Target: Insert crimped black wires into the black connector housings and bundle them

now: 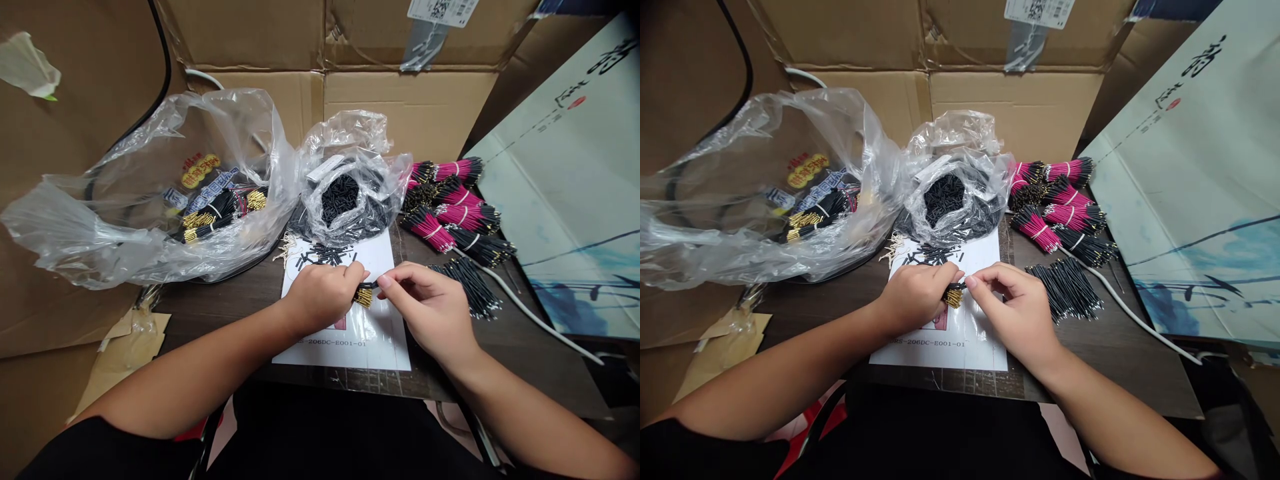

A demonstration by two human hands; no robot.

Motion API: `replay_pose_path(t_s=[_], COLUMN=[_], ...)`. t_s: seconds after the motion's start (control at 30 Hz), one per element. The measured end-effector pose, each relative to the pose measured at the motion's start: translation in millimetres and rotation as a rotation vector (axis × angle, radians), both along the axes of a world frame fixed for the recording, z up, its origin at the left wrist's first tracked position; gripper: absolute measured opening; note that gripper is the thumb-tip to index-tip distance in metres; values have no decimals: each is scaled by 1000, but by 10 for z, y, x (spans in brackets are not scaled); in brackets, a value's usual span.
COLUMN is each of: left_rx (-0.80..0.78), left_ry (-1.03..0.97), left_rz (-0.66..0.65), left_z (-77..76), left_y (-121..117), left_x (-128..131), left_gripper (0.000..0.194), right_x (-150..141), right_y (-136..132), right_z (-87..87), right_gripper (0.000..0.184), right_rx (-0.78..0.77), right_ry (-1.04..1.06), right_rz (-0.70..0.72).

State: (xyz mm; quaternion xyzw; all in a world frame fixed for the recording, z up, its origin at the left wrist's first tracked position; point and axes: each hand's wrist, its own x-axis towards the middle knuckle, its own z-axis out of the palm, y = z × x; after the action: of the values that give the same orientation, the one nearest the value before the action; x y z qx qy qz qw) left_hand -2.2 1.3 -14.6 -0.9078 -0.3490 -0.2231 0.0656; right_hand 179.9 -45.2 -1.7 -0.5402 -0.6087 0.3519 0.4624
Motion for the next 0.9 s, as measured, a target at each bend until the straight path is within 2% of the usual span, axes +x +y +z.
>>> replay_pose_path(t_s=[0.4,0.9], left_rx=[8,-120], left_ry=[9,-10], left_rz=[43,102], left_z=[5,37], left_y=[-4,-37], left_x=[15,18], left_gripper=[24,25], right_x=[-14,-118], right_y=[-32,-70], right_z=[-10,-59], right_gripper=[9,13], right_rx=[-2,107], right_ry=[6,86], right_rz=[-20,-89])
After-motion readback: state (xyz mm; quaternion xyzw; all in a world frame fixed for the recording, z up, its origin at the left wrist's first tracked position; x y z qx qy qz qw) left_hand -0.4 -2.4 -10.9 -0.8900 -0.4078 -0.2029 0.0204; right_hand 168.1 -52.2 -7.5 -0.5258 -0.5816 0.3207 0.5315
